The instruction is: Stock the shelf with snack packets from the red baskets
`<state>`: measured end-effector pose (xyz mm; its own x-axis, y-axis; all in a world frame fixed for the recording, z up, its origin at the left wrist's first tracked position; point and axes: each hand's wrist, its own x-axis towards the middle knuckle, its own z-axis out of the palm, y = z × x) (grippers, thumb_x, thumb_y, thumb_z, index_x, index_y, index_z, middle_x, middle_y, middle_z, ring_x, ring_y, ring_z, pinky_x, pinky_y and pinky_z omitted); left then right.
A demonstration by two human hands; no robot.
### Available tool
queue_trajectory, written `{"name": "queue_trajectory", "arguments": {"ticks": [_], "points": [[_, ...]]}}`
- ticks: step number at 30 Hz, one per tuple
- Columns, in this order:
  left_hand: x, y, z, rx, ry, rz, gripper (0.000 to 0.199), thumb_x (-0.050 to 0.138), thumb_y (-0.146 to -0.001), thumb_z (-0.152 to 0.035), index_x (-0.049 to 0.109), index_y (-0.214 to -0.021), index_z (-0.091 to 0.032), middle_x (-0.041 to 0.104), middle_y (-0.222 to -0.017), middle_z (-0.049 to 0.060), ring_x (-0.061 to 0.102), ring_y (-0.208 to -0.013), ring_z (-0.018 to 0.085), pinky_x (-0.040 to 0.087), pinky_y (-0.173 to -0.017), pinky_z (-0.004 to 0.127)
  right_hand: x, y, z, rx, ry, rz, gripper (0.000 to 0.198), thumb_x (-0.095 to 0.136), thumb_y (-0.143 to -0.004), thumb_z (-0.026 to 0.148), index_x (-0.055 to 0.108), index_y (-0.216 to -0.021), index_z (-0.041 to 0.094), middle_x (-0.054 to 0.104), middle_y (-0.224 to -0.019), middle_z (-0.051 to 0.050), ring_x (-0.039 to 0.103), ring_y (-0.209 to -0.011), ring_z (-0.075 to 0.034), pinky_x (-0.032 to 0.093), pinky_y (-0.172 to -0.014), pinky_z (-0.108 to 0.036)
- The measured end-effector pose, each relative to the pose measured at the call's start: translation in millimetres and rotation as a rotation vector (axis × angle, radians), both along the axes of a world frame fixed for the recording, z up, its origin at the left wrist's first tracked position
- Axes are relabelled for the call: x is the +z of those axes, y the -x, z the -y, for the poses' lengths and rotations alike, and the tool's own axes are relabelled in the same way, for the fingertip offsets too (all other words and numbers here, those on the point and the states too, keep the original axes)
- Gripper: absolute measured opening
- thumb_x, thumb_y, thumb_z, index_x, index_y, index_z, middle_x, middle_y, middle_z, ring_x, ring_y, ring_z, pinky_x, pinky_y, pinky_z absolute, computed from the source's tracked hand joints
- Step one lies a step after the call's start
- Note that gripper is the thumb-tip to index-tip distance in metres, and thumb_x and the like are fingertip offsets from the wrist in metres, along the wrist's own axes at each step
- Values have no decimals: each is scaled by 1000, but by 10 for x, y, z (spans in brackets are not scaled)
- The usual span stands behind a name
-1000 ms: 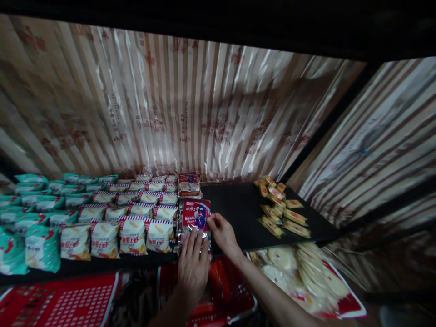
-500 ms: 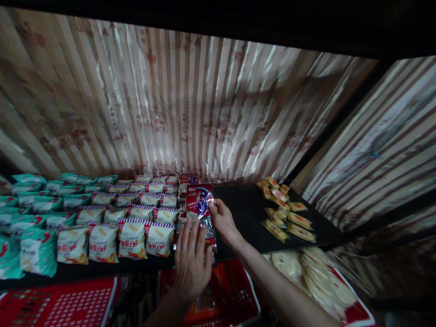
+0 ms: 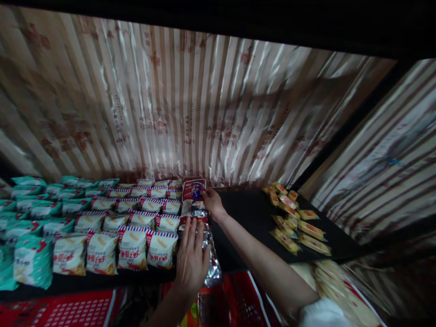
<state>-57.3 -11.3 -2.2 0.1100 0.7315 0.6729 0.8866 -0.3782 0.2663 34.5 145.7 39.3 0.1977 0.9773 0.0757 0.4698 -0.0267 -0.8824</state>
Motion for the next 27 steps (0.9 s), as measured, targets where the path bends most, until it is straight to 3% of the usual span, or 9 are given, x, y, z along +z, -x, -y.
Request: {"name": "queue_trajectory", "arguments": {"ticks": [7, 13, 16, 21, 27], "points": [[-121, -29, -50, 23, -17, -22, 46, 44, -86, -22, 45, -129, -9, 48, -135, 16, 29, -135, 28, 44, -99, 43, 24, -67, -19, 3, -70, 363, 15, 51, -83, 26, 60, -93, 20, 70, -81, -6, 65, -76, -18, 44, -66, -25], [-154, -47, 12, 10, -30, -13, 42, 43, -84, -15, 48, -126, -10, 47, -136, 16, 29, -134, 30, 45, -97, 47, 16, -71, 79, -32, -34, 489, 35, 45, -85, 26, 49, -119, 20, 68, -97, -10, 65, -84, -21, 44, -70, -29], [-160, -43, 133, -21, -39, 2, 43, 43, -85, -14, 46, -127, -11, 46, -137, 16, 30, -134, 29, 46, -96, 47, 4, -58, 101, -43, 5, 560, 34, 43, -86, 29, 53, -118, 25, 65, -102, -10, 64, -84, -22, 44, -68, -31], [-213, -31, 363, -17, -47, 47, 42, 43, -85, -10, 46, -127, -11, 44, -138, 15, 29, -134, 28, 46, -97, 46, -1, -34, 108, -20, 17, 587, 29, 43, -85, 31, 61, -108, 27, 62, -99, -8, 62, -87, -21, 44, -71, -31], [-312, 39, 563, 41, 81, 111, 45, 43, -84, -14, 44, -130, -17, 40, -142, 11, 34, -133, 24, 49, -94, 40, -15, -33, 197, -30, -85, 481, 36, 46, -84, 32, 56, -117, 22, 55, -114, -13, 50, -110, -27, 43, -86, -37]]}}
